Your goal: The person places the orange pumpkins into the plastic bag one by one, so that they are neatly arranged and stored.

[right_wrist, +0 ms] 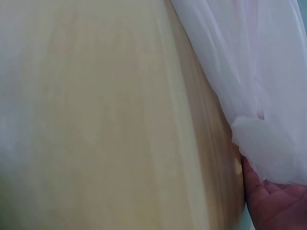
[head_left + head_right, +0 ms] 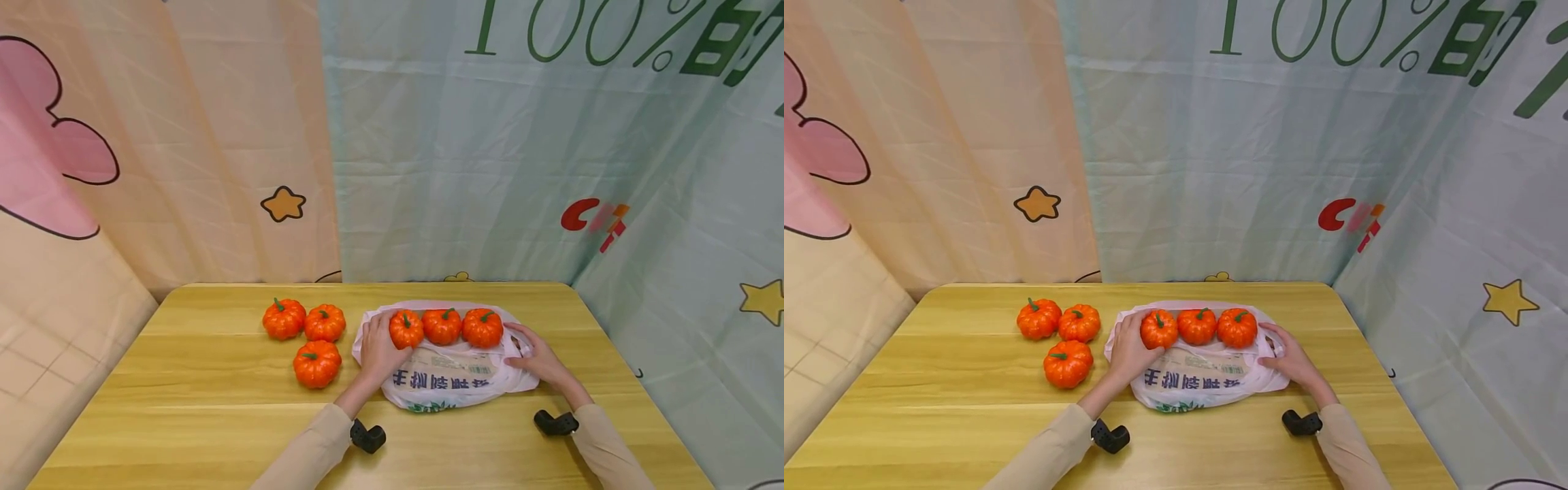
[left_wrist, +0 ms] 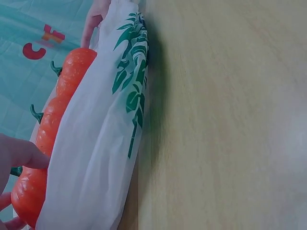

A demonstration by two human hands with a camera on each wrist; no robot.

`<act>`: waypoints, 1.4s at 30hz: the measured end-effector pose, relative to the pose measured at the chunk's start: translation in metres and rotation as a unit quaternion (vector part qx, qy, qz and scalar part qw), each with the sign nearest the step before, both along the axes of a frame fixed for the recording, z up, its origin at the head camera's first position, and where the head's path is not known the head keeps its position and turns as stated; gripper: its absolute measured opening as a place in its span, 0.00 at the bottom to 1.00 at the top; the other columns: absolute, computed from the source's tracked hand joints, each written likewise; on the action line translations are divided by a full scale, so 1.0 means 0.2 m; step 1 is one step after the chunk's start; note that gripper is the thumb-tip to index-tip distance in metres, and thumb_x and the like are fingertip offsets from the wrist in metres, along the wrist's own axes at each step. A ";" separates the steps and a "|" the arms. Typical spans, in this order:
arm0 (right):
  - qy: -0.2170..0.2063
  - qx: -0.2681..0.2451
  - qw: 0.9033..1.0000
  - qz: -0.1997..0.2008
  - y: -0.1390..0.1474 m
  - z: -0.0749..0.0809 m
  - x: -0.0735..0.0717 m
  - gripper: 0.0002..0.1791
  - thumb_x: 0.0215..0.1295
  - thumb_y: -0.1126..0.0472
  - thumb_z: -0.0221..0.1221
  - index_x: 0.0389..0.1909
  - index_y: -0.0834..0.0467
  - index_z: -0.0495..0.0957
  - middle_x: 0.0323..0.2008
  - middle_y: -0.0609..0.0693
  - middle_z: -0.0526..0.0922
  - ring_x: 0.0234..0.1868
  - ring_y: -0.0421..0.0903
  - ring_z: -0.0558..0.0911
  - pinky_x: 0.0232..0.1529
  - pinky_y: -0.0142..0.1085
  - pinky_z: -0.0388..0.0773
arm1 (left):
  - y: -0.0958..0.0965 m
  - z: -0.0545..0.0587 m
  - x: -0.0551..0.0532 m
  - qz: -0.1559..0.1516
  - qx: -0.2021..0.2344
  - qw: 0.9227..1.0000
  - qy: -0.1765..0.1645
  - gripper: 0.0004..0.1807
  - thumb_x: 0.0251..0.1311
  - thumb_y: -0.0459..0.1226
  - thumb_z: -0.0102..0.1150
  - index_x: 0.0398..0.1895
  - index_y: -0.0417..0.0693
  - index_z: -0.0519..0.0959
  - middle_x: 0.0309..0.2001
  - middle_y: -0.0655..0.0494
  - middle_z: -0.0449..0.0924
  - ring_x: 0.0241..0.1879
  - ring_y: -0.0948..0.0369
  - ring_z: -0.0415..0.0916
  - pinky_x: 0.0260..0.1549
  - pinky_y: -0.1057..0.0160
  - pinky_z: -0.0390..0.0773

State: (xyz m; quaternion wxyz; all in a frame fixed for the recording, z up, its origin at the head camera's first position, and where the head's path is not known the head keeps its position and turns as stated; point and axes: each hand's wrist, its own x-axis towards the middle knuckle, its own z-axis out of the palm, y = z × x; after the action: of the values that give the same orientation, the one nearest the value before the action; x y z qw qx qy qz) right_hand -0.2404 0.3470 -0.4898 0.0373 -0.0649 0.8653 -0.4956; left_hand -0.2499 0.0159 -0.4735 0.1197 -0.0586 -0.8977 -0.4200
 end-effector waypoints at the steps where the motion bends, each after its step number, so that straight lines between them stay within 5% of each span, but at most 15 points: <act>1: 0.001 -0.001 1.000 0.000 0.00 0.00 0.00 0.40 0.54 0.69 0.66 0.68 0.62 0.60 0.71 0.68 0.53 0.71 0.69 0.48 0.65 0.72 0.40 | 0.00 0.00 0.00 0.000 0.000 1.000 -0.004 0.38 0.41 0.38 0.73 0.61 0.49 0.71 0.58 0.44 0.69 0.55 0.48 0.65 0.51 0.46 0.73; 7: 0.002 0.000 1.000 0.004 0.00 0.00 0.00 0.40 0.55 0.69 0.66 0.69 0.62 0.60 0.71 0.69 0.53 0.71 0.69 0.48 0.65 0.71 0.41 | 0.00 0.02 0.00 0.010 -0.003 1.000 -0.018 0.37 0.43 0.40 0.73 0.62 0.51 0.73 0.54 0.44 0.66 0.55 0.49 0.63 0.49 0.49 0.74; 22: 0.007 -0.008 1.000 0.004 0.01 -0.01 0.00 0.40 0.55 0.68 0.66 0.68 0.63 0.59 0.71 0.68 0.53 0.72 0.68 0.49 0.66 0.69 0.42 | 0.01 0.01 -0.01 0.015 0.026 1.000 0.008 0.34 0.49 0.39 0.73 0.62 0.51 0.72 0.57 0.45 0.68 0.55 0.49 0.65 0.51 0.48 0.74; 33: 0.012 -0.005 1.000 0.006 0.01 -0.02 -0.01 0.40 0.54 0.68 0.66 0.68 0.63 0.60 0.71 0.67 0.54 0.72 0.68 0.48 0.67 0.69 0.41 | 0.04 -0.01 -0.01 0.061 0.019 0.998 0.014 0.30 0.45 0.43 0.75 0.52 0.49 0.72 0.47 0.47 0.70 0.50 0.50 0.68 0.40 0.53 0.76; 42: 0.017 0.000 1.000 0.005 0.02 -0.02 -0.01 0.40 0.54 0.69 0.67 0.68 0.63 0.60 0.71 0.68 0.55 0.71 0.68 0.49 0.66 0.69 0.42 | 0.03 0.01 0.01 0.044 0.019 0.999 0.018 0.29 0.46 0.39 0.75 0.52 0.47 0.73 0.47 0.46 0.73 0.49 0.50 0.68 0.43 0.53 0.75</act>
State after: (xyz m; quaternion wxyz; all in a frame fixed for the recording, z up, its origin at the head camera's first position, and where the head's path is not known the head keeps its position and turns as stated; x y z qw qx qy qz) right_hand -0.2422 0.3505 -0.4945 0.0248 -0.0780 0.8657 -0.4938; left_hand -0.2483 0.0223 -0.4725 0.1554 -0.0244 -0.8889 -0.4302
